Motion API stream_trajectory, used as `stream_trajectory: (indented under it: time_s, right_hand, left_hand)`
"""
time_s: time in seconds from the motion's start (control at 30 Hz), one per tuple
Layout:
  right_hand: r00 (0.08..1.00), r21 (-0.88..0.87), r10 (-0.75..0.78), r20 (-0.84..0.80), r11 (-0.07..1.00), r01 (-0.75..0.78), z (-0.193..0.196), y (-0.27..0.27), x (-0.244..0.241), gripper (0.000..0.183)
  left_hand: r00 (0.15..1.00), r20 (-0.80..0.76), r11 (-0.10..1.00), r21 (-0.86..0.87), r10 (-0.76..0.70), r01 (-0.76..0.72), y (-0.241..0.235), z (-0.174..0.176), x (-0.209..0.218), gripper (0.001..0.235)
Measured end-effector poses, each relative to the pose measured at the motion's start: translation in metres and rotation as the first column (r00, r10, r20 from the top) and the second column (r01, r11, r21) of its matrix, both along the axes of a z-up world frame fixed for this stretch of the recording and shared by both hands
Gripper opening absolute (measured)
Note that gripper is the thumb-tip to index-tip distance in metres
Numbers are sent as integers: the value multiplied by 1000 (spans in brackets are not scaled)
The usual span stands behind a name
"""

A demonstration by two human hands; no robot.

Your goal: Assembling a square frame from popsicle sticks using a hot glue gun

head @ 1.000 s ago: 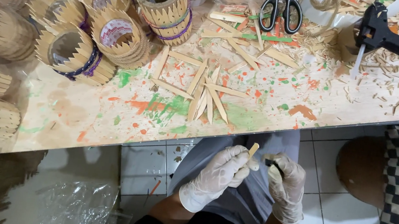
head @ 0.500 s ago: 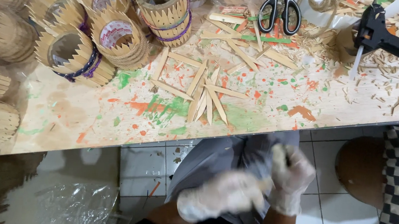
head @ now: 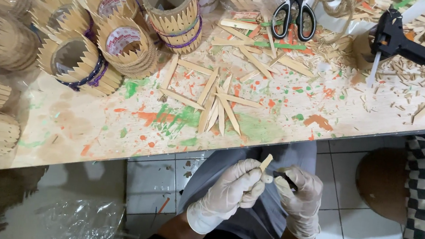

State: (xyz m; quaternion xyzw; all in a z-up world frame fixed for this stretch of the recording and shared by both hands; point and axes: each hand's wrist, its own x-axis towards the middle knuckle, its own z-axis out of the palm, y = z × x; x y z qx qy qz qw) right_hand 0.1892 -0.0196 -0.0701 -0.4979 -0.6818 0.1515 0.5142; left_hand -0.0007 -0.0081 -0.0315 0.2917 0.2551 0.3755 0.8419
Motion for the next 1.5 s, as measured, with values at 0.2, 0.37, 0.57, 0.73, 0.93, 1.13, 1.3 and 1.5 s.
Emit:
stream_trajectory:
  time_s: [0.2,0.37,0.57,0.73,0.93,1.13,1.3,1.5]
  right_hand:
    - [998,155,-53,29,987,48,-34,15,7,23]
    - [883,-208,-219,-416,968,142,-10,20,21,41]
    - [896,20,131,-425,991,-135,-45,0,6,14]
    - [984,42,52,-168,998,-46,-61,-4,13,16]
    - [929,-71,-308,-206,951,300,-38,33,13,10]
    - [764,-164,-135,-631,986,38,-58,9,27,11]
    - [908,-141,-105,-405,989,51,-70,-2,17,3]
    - [952,13,60,-299,998,-59,-94,-10,22,26]
  left_hand:
    - [996,-76,993,112,40,-31,-21,4,3,27]
    - [986,-165,995,95,12,4,-3,8,1,25]
    - [997,45,998,-42,55,-54,1,2,9,20]
    - [1000,-25,997,-74,-3,1,2,12,4,24]
    - [980,125,986,-34,-155,161,-52,-55,16,27]
    - [955,-276,991,107,110,-84,0,15,4,28]
    - [977,-173,992,52,124,-117,4,10,7,19]
    - [970,-197,989,-14,142,-148,4,7,7,10]
